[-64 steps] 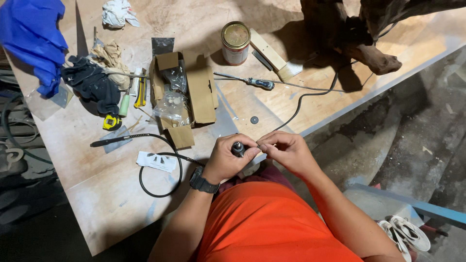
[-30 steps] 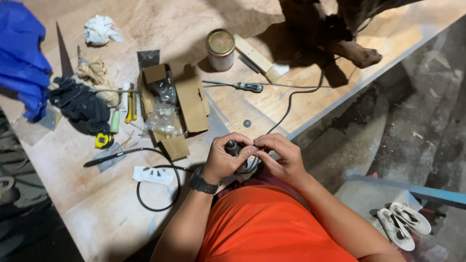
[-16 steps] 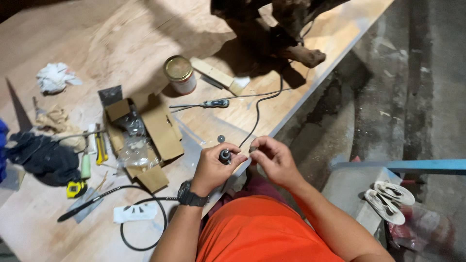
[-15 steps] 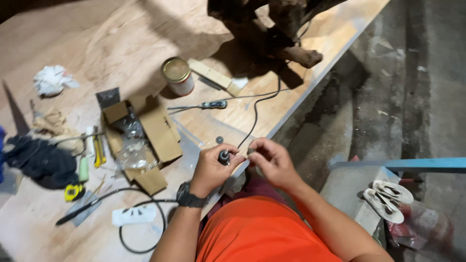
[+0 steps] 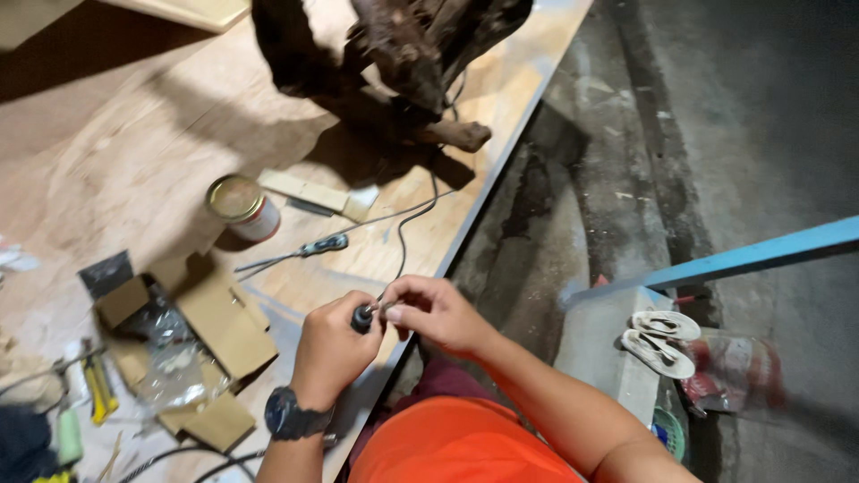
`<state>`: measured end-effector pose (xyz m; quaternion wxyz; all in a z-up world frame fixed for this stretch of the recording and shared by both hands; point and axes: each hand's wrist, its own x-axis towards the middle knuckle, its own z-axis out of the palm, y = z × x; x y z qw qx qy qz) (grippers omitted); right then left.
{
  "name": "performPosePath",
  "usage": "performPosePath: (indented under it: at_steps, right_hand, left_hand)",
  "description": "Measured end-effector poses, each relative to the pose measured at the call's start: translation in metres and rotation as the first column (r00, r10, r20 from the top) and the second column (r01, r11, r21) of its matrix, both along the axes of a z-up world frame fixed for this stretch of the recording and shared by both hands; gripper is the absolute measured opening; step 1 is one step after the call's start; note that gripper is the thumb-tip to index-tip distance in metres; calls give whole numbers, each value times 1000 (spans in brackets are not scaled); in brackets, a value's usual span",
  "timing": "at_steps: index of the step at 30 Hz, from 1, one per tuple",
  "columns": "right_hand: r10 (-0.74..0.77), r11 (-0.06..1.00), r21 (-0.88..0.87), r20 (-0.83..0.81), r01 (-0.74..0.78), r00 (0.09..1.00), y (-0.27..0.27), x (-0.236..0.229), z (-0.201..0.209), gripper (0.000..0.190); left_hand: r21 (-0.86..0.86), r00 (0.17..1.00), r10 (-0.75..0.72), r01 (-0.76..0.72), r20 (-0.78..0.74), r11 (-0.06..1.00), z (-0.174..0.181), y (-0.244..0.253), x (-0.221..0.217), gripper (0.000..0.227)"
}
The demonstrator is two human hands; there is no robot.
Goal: The person assembles a handheld rotary tool by attaching a small metal bit and tightening it with a screwdriver. They then place the tool on the table and open a cardboard box to retrieve additional small parts.
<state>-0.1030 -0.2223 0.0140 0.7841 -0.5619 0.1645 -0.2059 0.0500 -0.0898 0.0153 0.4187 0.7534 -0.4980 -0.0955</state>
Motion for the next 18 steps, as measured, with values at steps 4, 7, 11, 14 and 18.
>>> performPosePath:
  at_steps: [4, 7, 11, 14, 18]
  right_hand:
    - [69, 997, 28, -23, -69, 997, -3, -1, 0, 15]
    - [38, 998, 57, -41, -35, 998, -4, -2, 6, 11]
    - [40, 997, 66, -50, -36, 998, -9, -2, 3, 9]
    - [23, 985, 169, -45, -15, 999, -8, -2, -5, 11]
    - [-93, 946, 313, 3, 87, 996, -4, 8, -27, 24]
  left_hand:
    - [95, 999, -48, 50, -23, 994, -3, -7, -1, 10]
    - [140, 998, -56, 55, 6, 989, -8, -14, 2, 11]
    - [189, 995, -86, 75, 47, 979, -5, -19, 7, 7]
    - [192, 988, -122, 101, 97, 976, -7, -19, 10, 13]
    - [179, 970, -131, 95, 206, 979, -2, -20, 20, 16]
